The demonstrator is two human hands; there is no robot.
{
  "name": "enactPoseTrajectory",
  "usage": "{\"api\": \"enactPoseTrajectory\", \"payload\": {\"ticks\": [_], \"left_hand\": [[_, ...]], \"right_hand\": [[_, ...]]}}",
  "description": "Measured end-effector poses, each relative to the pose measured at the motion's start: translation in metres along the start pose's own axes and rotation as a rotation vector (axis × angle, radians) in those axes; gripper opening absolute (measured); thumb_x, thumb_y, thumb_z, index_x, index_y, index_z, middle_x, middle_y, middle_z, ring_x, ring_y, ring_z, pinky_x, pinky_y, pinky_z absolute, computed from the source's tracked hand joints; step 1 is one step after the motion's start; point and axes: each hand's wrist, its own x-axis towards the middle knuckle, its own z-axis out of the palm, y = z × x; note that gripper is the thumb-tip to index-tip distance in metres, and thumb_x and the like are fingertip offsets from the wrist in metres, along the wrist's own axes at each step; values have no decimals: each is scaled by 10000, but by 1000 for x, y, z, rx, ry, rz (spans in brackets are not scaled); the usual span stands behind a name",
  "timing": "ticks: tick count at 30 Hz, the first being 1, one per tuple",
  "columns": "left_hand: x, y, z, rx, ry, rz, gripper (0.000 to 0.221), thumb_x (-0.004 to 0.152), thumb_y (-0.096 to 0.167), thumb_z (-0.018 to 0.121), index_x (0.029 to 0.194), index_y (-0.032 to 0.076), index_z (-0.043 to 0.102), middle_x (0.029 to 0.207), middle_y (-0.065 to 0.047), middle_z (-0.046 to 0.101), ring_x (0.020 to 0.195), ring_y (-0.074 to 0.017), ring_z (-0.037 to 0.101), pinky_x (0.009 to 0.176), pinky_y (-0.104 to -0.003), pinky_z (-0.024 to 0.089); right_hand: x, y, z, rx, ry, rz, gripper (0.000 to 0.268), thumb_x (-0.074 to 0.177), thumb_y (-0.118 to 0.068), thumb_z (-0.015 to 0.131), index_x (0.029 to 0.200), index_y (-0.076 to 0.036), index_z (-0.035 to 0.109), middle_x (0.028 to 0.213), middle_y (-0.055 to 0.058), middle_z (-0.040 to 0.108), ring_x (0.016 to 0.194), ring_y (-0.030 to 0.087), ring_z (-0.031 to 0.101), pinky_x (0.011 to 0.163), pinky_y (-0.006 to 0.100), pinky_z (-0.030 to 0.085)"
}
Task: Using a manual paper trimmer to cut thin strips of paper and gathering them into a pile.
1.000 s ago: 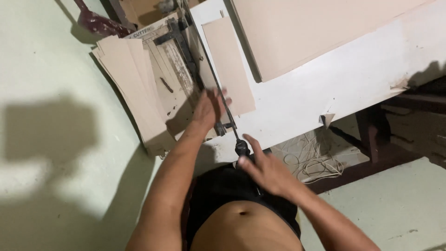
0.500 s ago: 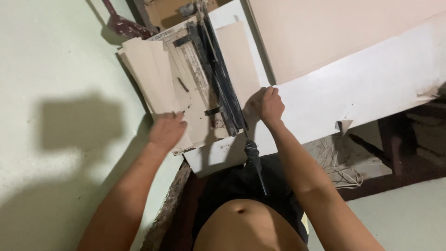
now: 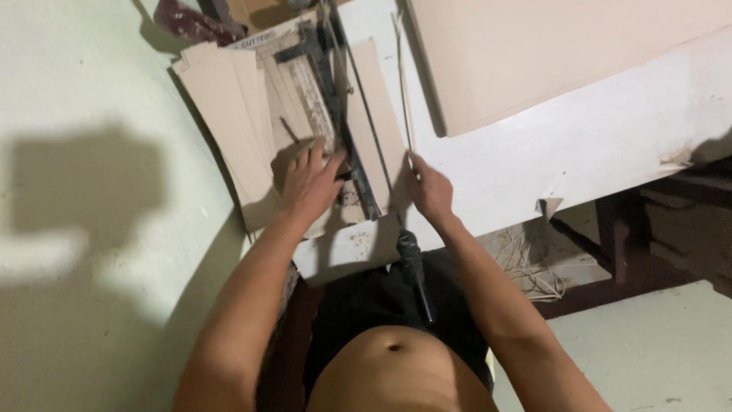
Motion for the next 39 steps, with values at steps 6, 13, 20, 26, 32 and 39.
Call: {"api": "enactPoseTrajectory", "payload": {"ticks": [6, 13, 20, 26, 32, 39], "left_hand": [[37, 26, 3, -322, 46, -175, 883, 935, 361, 752, 1632, 193, 236, 1643, -292, 134, 1529, -501, 89, 1210, -669, 147], [79, 38, 44, -226, -4, -330, 1202, 815, 302, 872, 1662, 148, 33, 1662, -278, -105, 1525, -514, -73, 1136, -800, 60], [97, 35, 61, -134, -87, -383, 1240, 825, 297, 866, 1654, 167, -47, 1649, -284, -150, 1521, -514, -92, 1076, -856, 62], [90, 40, 38, -262, -62, -369, 1216, 834, 260, 853, 1645, 175, -49, 1653, -283, -135, 1517, -507, -129, 1091, -834, 55], [92, 32, 78, -231, 66, -333, 1298, 700, 287, 927, 1652, 152, 54, 1667, -292, -92, 1520, -536, -71, 1026, -879, -50], [68, 41, 87, 166, 43, -20, 620, 914, 351, 657, 1421, 195, 335, 1468, -142, 144, 1321, -394, 130, 982, -681, 96]], "right_hand": [[16, -28, -11, -29, 75, -38, 475, 1046, -176, 541, 1518, -229, 539, 1045, 90, 767, 1010, 311, 739, 914, 452, 561], [38, 11, 3, -97, -17, -149, 583, 1013, -171, 560, 1577, -197, 413, 1159, 132, 707, 1099, 356, 691, 977, 506, 554], [-171, -122, -114, -83, -266, 65, 1085, 852, -666, 600, 1664, -152, 96, 1185, 283, 699, 1019, 521, 704, 920, 616, 545], [-130, 5, 52, -357, -212, -18, 921, 930, -326, 587, 1662, -109, 72, 1068, 232, 736, 855, 475, 743, 732, 572, 598], [-123, 21, 53, -209, -198, 8, 903, 888, -234, 582, 1652, -202, 102, 1174, 226, 727, 941, 479, 736, 832, 602, 589], [-186, -104, -115, 82, -356, 93, 949, 870, -667, 526, 1635, -257, 143, 841, 284, 757, 849, 547, 725, 782, 591, 564]]}}
